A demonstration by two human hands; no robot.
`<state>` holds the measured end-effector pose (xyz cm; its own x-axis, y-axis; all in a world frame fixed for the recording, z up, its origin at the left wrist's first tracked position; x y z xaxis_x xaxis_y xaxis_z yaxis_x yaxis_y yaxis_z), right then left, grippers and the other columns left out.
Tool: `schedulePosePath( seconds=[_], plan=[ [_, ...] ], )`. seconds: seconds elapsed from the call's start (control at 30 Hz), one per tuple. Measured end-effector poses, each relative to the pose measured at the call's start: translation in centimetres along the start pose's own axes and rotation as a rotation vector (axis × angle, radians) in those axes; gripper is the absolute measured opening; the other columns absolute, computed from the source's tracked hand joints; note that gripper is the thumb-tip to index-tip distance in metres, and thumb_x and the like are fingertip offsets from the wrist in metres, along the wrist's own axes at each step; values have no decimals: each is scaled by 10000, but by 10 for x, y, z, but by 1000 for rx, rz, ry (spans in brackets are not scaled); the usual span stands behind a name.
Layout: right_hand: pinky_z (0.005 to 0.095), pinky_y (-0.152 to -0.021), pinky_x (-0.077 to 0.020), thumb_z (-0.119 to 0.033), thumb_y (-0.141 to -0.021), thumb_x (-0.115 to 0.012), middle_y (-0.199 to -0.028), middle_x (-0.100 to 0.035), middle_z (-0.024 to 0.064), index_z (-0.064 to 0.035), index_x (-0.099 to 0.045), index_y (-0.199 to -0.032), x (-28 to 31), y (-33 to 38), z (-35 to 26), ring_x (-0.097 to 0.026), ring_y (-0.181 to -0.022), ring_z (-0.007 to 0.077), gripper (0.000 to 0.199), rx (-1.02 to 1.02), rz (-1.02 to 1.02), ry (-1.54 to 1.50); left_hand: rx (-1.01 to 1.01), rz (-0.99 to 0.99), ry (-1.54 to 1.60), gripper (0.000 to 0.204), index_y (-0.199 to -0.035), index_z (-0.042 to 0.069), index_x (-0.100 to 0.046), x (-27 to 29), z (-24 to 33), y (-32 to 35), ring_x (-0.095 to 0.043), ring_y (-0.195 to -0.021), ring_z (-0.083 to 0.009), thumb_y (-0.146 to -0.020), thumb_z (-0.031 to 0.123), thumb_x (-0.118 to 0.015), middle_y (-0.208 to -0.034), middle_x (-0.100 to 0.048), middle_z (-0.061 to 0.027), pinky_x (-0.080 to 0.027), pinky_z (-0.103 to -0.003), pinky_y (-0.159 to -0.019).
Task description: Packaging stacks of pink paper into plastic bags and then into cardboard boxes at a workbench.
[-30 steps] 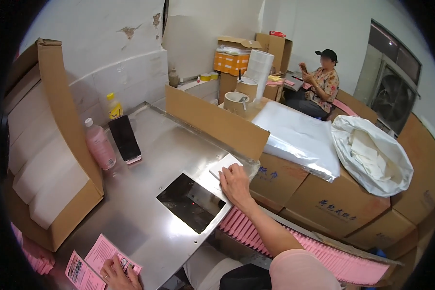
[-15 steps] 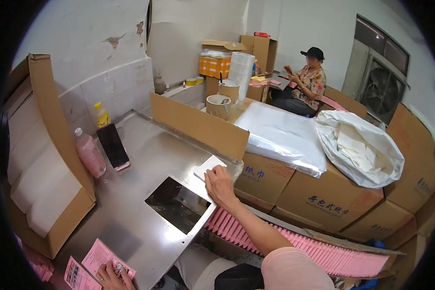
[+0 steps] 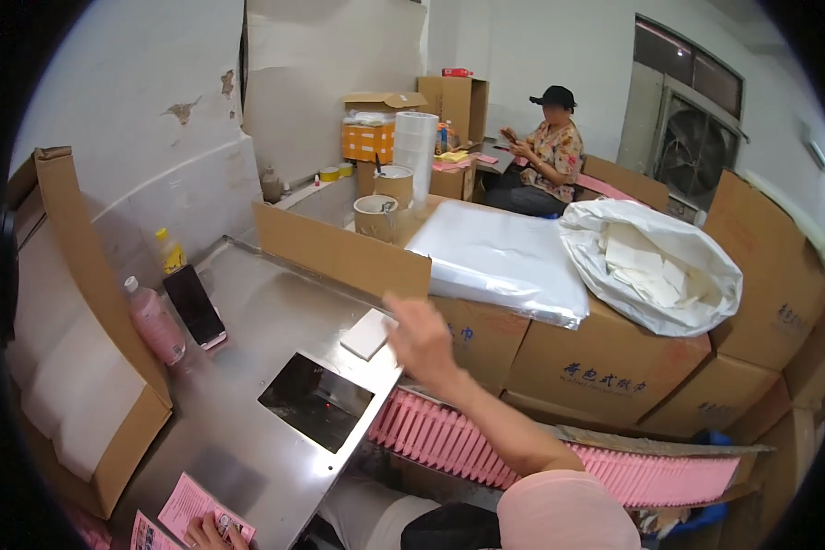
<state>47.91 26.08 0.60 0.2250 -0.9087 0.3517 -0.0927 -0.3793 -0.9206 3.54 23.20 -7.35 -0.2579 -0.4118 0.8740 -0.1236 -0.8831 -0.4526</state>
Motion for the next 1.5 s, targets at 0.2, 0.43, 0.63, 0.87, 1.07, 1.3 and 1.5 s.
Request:
schedulePosePath(
  seconds=[0.2,0.43,0.63,0.87,1.07,1.3,1.5],
  plan=[
    [417,-633,-468,-78,-932,-565,-853,-578,183,-3,-616,-1036,19,-32,28,-570,-730,352,138,-232,80,-30,-6,47,32,367,-1170,10,-624,4,-1,2,-524,-1047,-443,-956,304,-577,-1177,-568,-250,-434,-542,-879],
    [402,-806,-459,-62,-715,-673,-1019,-607,98,-49,-657,-1030,-79,73,-149,-595,-986,277,316,264,-286,-419,18,28,31,349,-1151,10,-622,-2,-2,0,-531,-1032,-449,-950,291,-576,-1160,-571,-255,-430,-545,-885],
    [409,-879,-483,-47,-754,-706,-1024,-589,123,-16,-657,-1000,-89,104,-202,-600,-1048,307,253,313,-354,-618,-8,30,50,335,-1133,10,-615,-1,-1,1,-535,-1015,-444,-936,279,-589,-1136,-573,-259,-429,-543,-884],
    [384,-881,-481,25,-743,-656,-1044,-517,165,56,-606,-990,-88,99,-197,-560,-1024,334,254,253,-404,-746,-25,77,42,320,-1121,12,-618,2,1,2,-536,-997,-441,-923,262,-605,-1107,-579,-252,-427,-537,-879],
    [392,-877,-486,37,-731,-653,-1044,-514,167,56,-601,-998,-88,98,-198,-558,-1035,340,273,250,-427,-729,-7,58,60,330,-1109,-2,-617,2,-1,-1,-531,-1000,-438,-922,270,-609,-1095,-581,-256,-421,-538,-885],
    [407,-915,-487,36,-747,-652,-1042,-527,176,66,-599,-1004,-84,95,-199,-560,-1070,356,263,218,-395,-756,35,84,96,332,-1085,-19,-612,6,-2,0,-523,-1018,-446,-911,263,-626,-1090,-578,-263,-396,-550,-922],
    [436,-938,-514,23,-794,-693,-1045,-595,183,46,-631,-1011,-82,94,-196,-609,-1064,360,227,186,-437,-733,14,79,110,337,-1058,-16,-604,4,0,-2,-521,-1032,-451,-901,280,-643,-1081,-569,-263,-410,-548,-898]
  ],
)
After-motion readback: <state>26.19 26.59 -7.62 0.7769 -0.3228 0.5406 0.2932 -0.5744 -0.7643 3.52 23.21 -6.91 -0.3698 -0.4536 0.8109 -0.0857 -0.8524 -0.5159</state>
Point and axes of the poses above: each hand's wrist, its own y-axis away from the middle knuckle, its own x-axis out of the back of the hand, z = x × y, the point moved 9 cm from there along -y, towards the middle knuckle
